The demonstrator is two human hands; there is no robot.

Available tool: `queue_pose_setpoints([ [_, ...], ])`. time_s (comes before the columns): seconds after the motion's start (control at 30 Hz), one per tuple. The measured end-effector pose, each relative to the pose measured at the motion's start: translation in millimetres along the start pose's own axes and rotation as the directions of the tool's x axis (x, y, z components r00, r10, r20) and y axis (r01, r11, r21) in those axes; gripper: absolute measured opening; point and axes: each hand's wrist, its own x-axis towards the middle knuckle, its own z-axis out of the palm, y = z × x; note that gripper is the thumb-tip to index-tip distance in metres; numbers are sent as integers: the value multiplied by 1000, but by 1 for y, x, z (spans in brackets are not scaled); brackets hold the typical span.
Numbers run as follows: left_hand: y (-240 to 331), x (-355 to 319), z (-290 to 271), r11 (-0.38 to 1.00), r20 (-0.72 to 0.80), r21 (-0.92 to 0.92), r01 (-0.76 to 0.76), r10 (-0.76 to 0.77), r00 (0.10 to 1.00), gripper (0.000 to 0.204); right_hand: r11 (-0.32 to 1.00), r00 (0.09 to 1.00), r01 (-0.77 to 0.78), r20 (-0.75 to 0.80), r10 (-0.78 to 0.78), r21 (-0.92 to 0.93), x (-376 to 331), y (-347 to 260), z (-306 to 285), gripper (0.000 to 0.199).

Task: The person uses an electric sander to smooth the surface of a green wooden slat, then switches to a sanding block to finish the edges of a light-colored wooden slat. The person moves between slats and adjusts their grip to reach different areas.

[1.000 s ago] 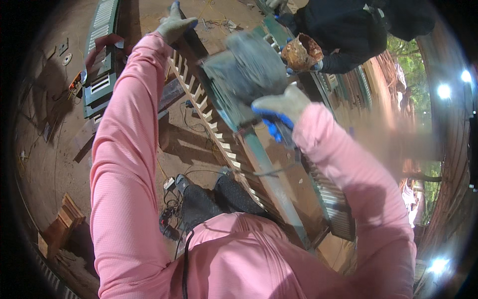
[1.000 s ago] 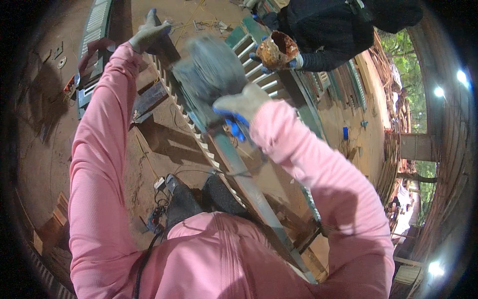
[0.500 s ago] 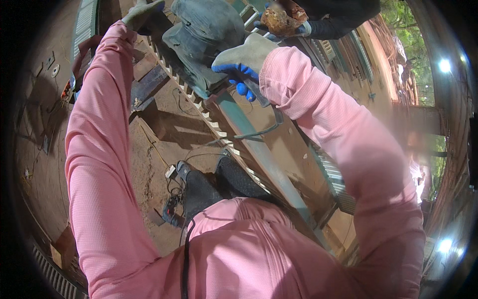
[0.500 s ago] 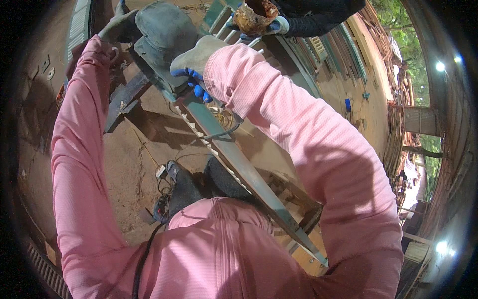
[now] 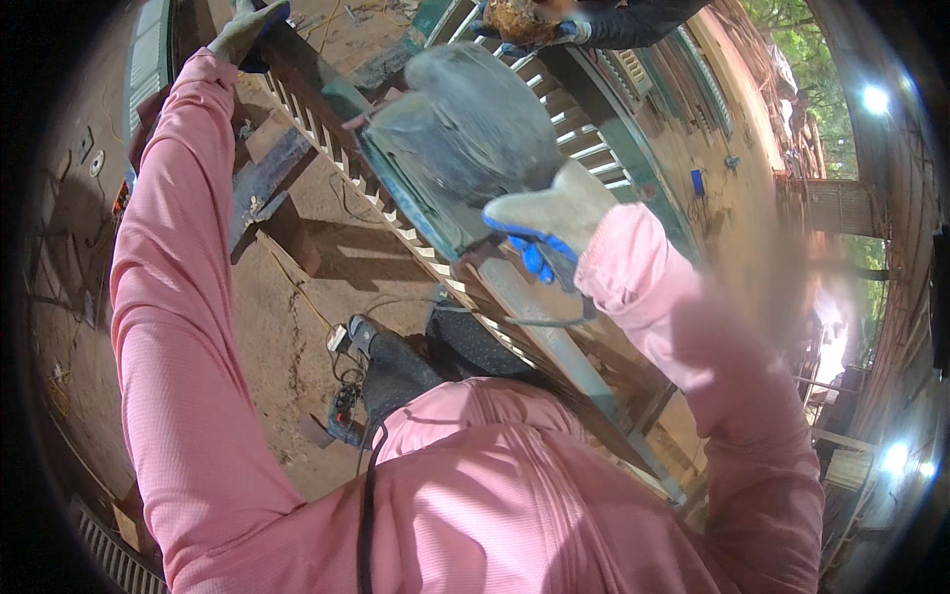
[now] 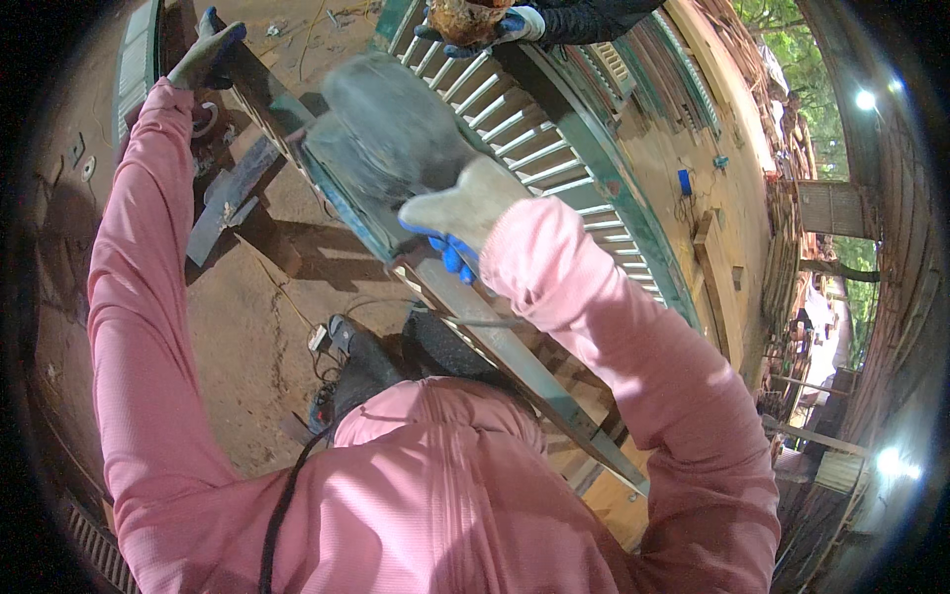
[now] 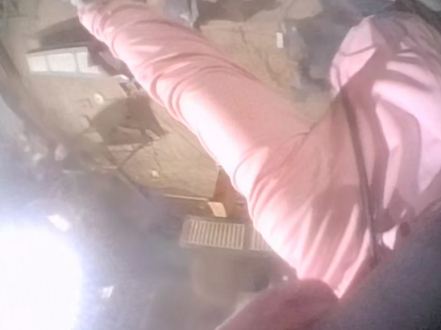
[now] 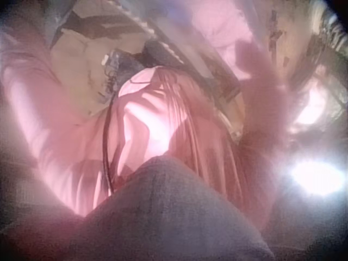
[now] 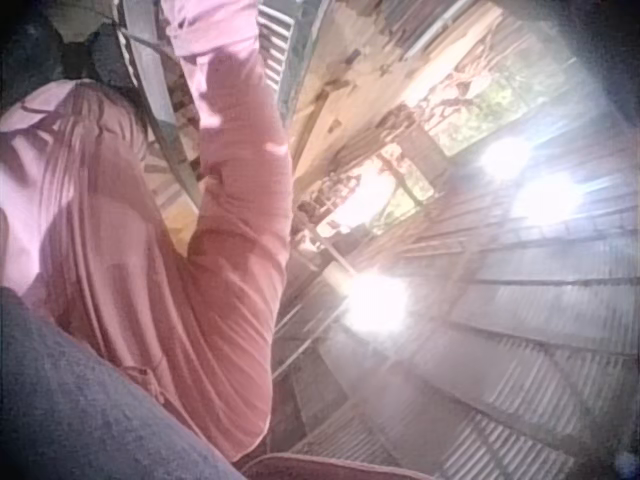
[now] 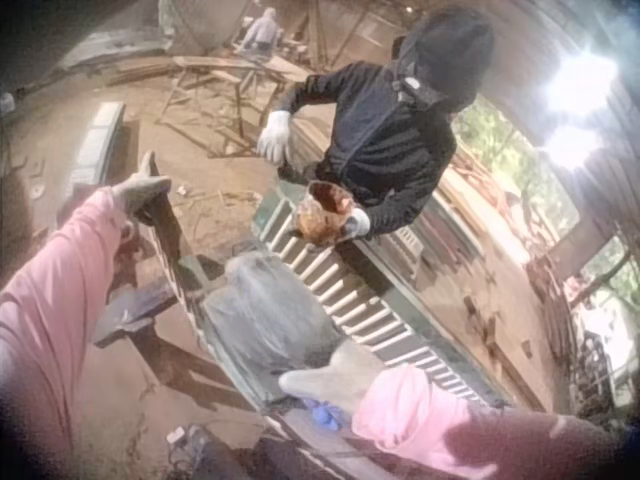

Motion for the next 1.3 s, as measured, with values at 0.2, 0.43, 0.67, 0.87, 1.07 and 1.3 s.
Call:
queue_pose_setpoints([
  [0.2,-24,17,-15,984,-29,70,-162,164,986,110,982,993,-115,3,116,148,-37,51,-15,41],
  [0.43,6,-9,6,992,-46,16,-125,126,991,120,989,987,120,-120,-110,81,-43,70,-6,49],
  [0.67,-4,-13,-12,997,-26,-67,-27,25,999,121,995,994,97,45,-97,21,28,-41,13,40],
  [0.87,-16,28,0,999,48,36,-41,39,998,115,985,987,153,60,-149,-74,40,-80,13,30],
  [1.07,-40,44,-24,992,-17,125,30,-29,999,109,993,1000,27,4,-26,-118,7,-4,6,34],
  [1.3,-21,28,-15,974,22,208,-91,89,996,99,941,952,270,-201,-229,205,-91,142,4,61],
])
